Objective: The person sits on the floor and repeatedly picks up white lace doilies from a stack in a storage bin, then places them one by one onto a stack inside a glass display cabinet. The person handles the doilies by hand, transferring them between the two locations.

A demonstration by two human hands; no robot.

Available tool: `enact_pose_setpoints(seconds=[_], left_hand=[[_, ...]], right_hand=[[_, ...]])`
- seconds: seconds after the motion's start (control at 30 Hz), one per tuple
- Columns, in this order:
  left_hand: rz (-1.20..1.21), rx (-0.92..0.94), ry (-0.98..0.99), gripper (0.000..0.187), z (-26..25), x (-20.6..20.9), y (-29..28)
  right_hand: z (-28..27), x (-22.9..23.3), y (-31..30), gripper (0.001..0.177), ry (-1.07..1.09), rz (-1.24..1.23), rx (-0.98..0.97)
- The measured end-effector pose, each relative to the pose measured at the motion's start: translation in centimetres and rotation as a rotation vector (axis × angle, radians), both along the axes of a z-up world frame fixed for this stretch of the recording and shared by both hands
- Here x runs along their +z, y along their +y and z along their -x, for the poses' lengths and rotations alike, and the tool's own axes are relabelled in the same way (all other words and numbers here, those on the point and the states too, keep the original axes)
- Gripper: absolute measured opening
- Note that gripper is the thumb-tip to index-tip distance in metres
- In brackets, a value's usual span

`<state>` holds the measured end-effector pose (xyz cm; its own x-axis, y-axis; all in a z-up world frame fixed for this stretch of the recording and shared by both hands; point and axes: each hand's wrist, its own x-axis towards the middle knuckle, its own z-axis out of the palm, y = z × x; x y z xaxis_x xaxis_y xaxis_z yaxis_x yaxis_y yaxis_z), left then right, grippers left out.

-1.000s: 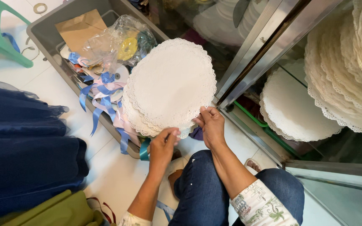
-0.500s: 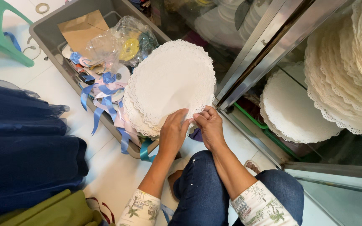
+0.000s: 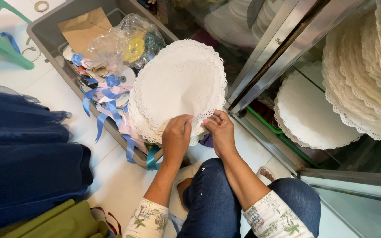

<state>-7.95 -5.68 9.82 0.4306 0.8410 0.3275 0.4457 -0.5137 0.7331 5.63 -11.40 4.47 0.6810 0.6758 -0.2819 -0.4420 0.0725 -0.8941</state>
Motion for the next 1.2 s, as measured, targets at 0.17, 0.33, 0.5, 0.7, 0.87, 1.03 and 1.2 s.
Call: enact_pose_setpoints(seconds=[0.17, 0.33, 0.5, 0.7, 0.87, 1.03, 1.2], left_hand=[[-0.181, 0.13, 0.087, 0.012, 1.3, 3.7, 0.0], [-0.35, 0.18, 0.152, 0.011, 2.1, 4.3, -0.6], [-0.161, 0.158, 0.11, 0.014, 2.4, 4.0, -3.4], [-0.249, -0.042, 0.127, 0.017, 4.2, 0.5, -6.2], [-0.004, 0.011, -0.169, 0.022, 6.3, -1.3, -7.9], [0.642, 0.393, -0.552, 0.023, 7.0, -1.2, -8.1], [1.285, 0.463, -0.943, 0.05, 5.9, 2.4, -7.6]], right_hand=[[0.4, 4.4, -0.4, 0.042, -0.209, 0.122, -0.054], [1.4, 6.1, -0.9, 0.038, -0.553, 0.086, -0.167], [2.0, 5.1, -0.4, 0.053, -0.094, -0.012, 0.105], [-2.0, -7.8, 0.1, 0.024, 0.063, -0.035, 0.01], [0.4, 2.4, -0.5, 0.039, 0.167, -0.053, 0.041], [-0.1, 1.6, -0.9, 0.032, 0.208, -0.06, 0.031], [0.0, 4.8, -2.4, 0.053, 0.326, -0.024, 0.012]])
